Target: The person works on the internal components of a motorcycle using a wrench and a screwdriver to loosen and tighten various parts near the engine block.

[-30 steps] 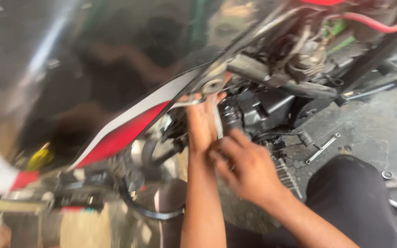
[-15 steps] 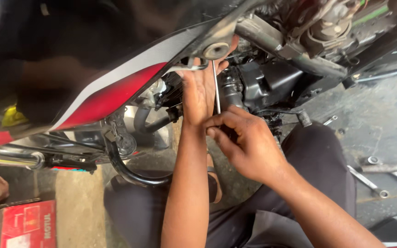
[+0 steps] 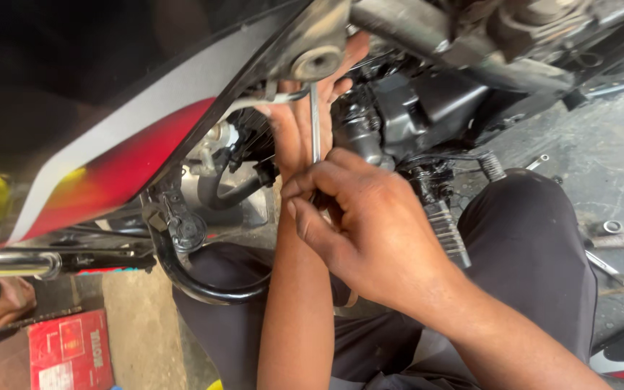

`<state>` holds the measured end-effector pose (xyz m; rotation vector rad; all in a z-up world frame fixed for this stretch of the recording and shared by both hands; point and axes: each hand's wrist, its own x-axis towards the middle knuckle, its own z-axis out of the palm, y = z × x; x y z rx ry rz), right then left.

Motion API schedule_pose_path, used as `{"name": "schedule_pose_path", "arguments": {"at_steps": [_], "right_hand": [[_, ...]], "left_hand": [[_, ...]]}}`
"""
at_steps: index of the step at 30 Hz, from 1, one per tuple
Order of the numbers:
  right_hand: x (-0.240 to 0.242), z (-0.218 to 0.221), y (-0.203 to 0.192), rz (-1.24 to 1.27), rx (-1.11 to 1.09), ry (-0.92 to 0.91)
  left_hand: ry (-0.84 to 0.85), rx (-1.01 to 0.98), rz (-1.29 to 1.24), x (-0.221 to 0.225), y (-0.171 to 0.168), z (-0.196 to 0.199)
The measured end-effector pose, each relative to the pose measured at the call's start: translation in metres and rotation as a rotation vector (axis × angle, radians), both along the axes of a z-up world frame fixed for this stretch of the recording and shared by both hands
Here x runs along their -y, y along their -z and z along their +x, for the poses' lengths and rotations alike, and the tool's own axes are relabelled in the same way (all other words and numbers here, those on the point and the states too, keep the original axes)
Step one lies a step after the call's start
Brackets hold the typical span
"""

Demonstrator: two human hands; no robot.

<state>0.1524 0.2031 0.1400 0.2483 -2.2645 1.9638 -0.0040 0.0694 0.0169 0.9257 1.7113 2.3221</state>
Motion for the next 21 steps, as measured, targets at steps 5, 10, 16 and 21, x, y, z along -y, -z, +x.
{"name": "schedule_pose_path", "arguments": {"at_steps": [5,10,16,21], "right_hand": [[0.013,-0.003,-0.009,-0.056,-0.055,0.017],[0.028,-0.008,-0.004,0.031,-0.128,0.053],[0.027,-0.023,0.054,0.140,-0.150,0.044],[0.022,-0.025,0.074,0.281,-0.088,0.041]], "left_hand": [[-0.012,0.046,0.028,0.017,0.006,0.012],[-0.014,0.094,0.070,0.012,0.007,0.014],[0.003,0.123,0.109,0.019,0.016,0.005],[0.020,0.062,0.093,0.026,0.027,0.002]]}}
